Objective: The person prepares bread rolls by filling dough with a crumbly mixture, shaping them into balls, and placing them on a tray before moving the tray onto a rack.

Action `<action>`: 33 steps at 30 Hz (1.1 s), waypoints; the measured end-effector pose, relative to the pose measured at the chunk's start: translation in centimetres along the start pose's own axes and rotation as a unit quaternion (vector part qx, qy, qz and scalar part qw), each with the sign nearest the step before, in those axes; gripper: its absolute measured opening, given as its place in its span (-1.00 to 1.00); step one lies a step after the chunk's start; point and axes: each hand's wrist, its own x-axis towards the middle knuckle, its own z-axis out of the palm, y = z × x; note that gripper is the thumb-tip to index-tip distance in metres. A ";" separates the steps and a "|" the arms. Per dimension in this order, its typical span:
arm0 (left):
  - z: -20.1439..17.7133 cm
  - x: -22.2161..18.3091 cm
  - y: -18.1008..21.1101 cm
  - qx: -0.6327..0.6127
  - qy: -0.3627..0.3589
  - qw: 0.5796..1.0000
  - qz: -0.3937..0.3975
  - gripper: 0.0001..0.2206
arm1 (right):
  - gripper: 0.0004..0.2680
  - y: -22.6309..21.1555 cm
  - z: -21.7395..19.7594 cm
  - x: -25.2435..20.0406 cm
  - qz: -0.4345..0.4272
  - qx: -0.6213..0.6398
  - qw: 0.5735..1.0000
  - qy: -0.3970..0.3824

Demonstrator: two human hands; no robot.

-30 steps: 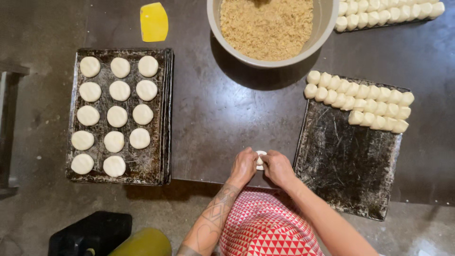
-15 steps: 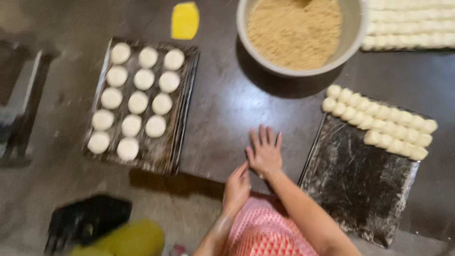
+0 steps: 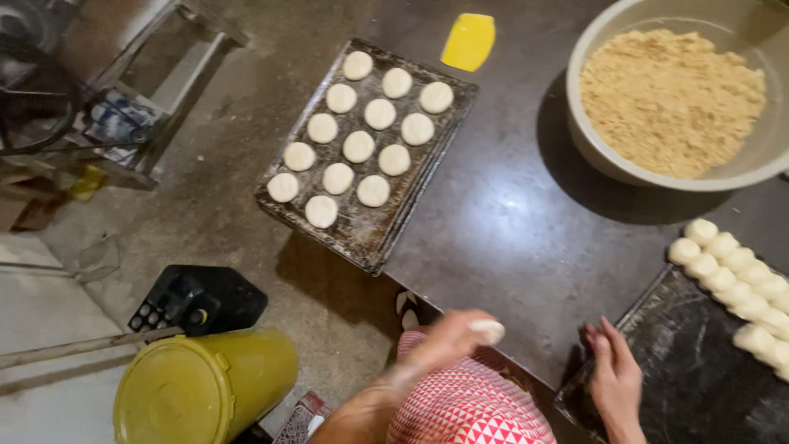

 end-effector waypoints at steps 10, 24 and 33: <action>-18.6 -0.2 -3.0 0.432 0.249 0.867 0.001 -0.25 | -0.74 -4.1 7.0 0.3 -0.005 -0.027 1.000 -0.012; -39.0 -0.9 -11.8 0.147 0.525 0.838 -0.016 -0.74 | -0.76 -8.0 13.4 -1.6 -0.022 -0.197 0.980 -0.026; -49.6 2.6 -23.9 0.155 0.400 0.899 -0.085 -0.84 | -0.75 -4.4 18.4 -3.2 0.005 -0.227 0.973 -0.041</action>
